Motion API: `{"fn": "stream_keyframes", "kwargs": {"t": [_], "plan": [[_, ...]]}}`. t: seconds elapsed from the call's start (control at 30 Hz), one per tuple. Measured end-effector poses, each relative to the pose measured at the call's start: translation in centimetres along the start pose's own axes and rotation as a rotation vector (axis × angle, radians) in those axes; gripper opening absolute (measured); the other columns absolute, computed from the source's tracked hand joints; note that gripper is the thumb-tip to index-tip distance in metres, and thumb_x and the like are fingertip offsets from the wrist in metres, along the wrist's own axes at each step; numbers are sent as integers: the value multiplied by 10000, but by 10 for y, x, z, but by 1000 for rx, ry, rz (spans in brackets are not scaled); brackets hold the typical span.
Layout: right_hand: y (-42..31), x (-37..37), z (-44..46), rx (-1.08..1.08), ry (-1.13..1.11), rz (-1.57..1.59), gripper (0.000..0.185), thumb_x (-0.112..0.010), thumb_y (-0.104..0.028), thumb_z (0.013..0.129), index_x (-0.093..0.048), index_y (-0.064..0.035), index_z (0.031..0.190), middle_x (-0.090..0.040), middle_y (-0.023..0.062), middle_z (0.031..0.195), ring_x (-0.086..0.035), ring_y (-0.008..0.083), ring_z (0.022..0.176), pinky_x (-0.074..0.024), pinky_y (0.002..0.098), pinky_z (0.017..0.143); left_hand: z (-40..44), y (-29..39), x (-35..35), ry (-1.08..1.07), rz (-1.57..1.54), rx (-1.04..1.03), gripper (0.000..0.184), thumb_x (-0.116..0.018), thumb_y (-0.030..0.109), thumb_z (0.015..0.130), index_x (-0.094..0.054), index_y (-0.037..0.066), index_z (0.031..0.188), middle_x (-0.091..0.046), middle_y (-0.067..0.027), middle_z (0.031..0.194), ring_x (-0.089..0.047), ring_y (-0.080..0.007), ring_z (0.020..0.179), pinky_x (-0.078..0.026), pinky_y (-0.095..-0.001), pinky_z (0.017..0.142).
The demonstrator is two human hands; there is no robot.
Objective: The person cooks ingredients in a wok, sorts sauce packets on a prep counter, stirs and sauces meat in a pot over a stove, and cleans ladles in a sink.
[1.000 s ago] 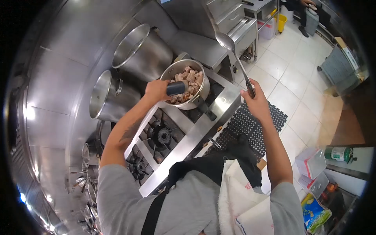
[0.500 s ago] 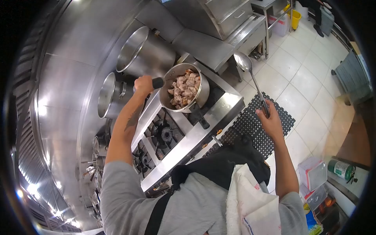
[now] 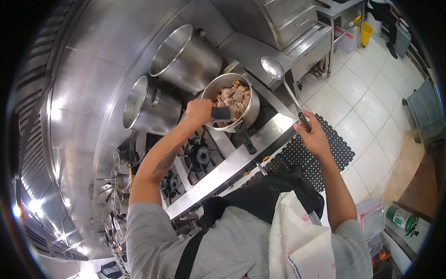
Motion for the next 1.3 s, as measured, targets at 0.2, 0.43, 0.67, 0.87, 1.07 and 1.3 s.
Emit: {"fn": "stream_keyframes", "kwargs": {"t": [0.2, 0.43, 0.67, 0.87, 1.07, 1.3], "plan": [[13, 2, -20, -24, -17, 37, 515, -693, -199, 930, -470, -51, 1370, -512, -32, 739, -429, 53, 536, -351, 235, 463, 74, 0, 8, 166, -39, 88, 292, -789, 194, 737, -761, 95, 1011, -744, -122, 1050, -721, -281, 1002, -588, -394, 814], [49, 41, -58, -174, 106, 37, 543, -708, -229, 916, -477, -86, 1387, -491, -42, 747, -441, 54, 580, -342, 232, 493, 97, -61, 6, 195, -20, 240, 306, -798, 185, 714, -767, 113, 1010, -742, -123, 1062, -718, -284, 1019, -584, -390, 845], [56, 49, -50, -159, 160, 34, 517, -691, -214, 930, -483, -66, 1379, -486, -36, 747, -421, 52, 535, -338, 231, 454, 25, -97, -6, 61, 171, 217, 213, -693, 168, 818, -776, 127, 1011, -741, -90, 1099, -717, -263, 1028, -575, -373, 825], [27, 22, -26, -59, 90, -17, 501, -696, -224, 930, -494, -67, 1361, -521, -31, 759, -434, 51, 542, -337, 231, 460, -23, -50, -10, -37, 51, 100, 331, -793, 174, 682, -764, 85, 1000, -742, -133, 1044, -723, -292, 991, -587, -398, 821], [15, -10, -17, -40, -43, -87, 502, -704, -214, 925, -495, -33, 1344, -534, -34, 757, -439, 49, 549, -344, 238, 480, -2, -39, 2, 114, -92, 178, 345, -807, 198, 673, -754, 82, 993, -744, -132, 1024, -727, -310, 966, -597, -410, 807], [30, -9, -31, -11, -124, -16, 493, -680, -173, 941, -477, -24, 1364, -500, -35, 762, -429, 39, 554, -330, 224, 477, -37, -68, -21, 62, -103, 250, 433, -835, 292, 696, -730, 70, 1052, -729, -148, 1079, -714, -305, 1003, -582, -416, 846]]}}
Point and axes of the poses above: each hand's wrist, its own z-axis towards the middle knuckle, its own x-axis out of the back of the hand, y = z × x, the point moved 6 cm from there along z, towards the middle knuckle
